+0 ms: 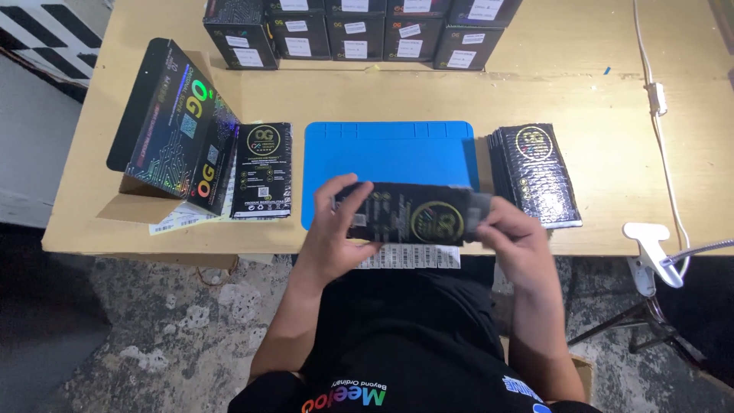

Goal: Inspecting mobile phone replacement screens by removing them from protective sleeves and checking their condition.

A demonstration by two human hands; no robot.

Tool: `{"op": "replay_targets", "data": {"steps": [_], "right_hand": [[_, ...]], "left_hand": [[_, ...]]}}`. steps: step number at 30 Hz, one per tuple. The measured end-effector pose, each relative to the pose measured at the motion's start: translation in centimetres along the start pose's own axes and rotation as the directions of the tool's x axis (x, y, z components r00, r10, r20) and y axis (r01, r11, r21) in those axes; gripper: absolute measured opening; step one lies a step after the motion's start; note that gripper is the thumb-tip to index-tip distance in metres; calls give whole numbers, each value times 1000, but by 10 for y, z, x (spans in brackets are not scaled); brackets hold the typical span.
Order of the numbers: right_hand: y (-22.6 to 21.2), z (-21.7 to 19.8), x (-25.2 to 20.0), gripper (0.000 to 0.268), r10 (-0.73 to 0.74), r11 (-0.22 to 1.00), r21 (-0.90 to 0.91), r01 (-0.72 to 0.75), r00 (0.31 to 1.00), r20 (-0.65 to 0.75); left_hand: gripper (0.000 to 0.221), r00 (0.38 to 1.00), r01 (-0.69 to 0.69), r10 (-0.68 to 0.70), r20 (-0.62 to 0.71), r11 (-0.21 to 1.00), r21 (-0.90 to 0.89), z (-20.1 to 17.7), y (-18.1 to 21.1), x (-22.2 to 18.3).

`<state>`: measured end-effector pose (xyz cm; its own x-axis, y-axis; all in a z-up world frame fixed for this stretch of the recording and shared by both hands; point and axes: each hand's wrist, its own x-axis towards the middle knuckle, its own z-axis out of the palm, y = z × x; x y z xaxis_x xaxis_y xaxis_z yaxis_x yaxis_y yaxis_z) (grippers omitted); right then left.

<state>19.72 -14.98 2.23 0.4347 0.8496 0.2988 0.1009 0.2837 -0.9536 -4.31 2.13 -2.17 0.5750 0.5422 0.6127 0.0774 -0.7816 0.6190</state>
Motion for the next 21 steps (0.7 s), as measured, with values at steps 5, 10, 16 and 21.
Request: {"op": "replay_targets", "data": {"steps": [5, 10, 16, 21], "right_hand": [[-11, -33, 0, 18, 17, 991, 137, 9, 981, -192], [2, -78, -6, 15, 196, 977, 163, -138, 881, -430], [8, -74, -7, 15, 132, 978, 200, -58, 917, -377], [54, -63, 1, 19, -45, 952, 291, 96, 983, -179]], "left_hand": [[105, 986, 164, -164, 30, 986, -5, -30, 8, 18], [91, 962, 225, -244, 123, 962, 155, -38, 8, 26], [91, 856, 185, -354, 376, 890, 417, -13, 6, 22], [32, 998, -44, 58, 10, 856, -515, 39, 29, 12]]}}
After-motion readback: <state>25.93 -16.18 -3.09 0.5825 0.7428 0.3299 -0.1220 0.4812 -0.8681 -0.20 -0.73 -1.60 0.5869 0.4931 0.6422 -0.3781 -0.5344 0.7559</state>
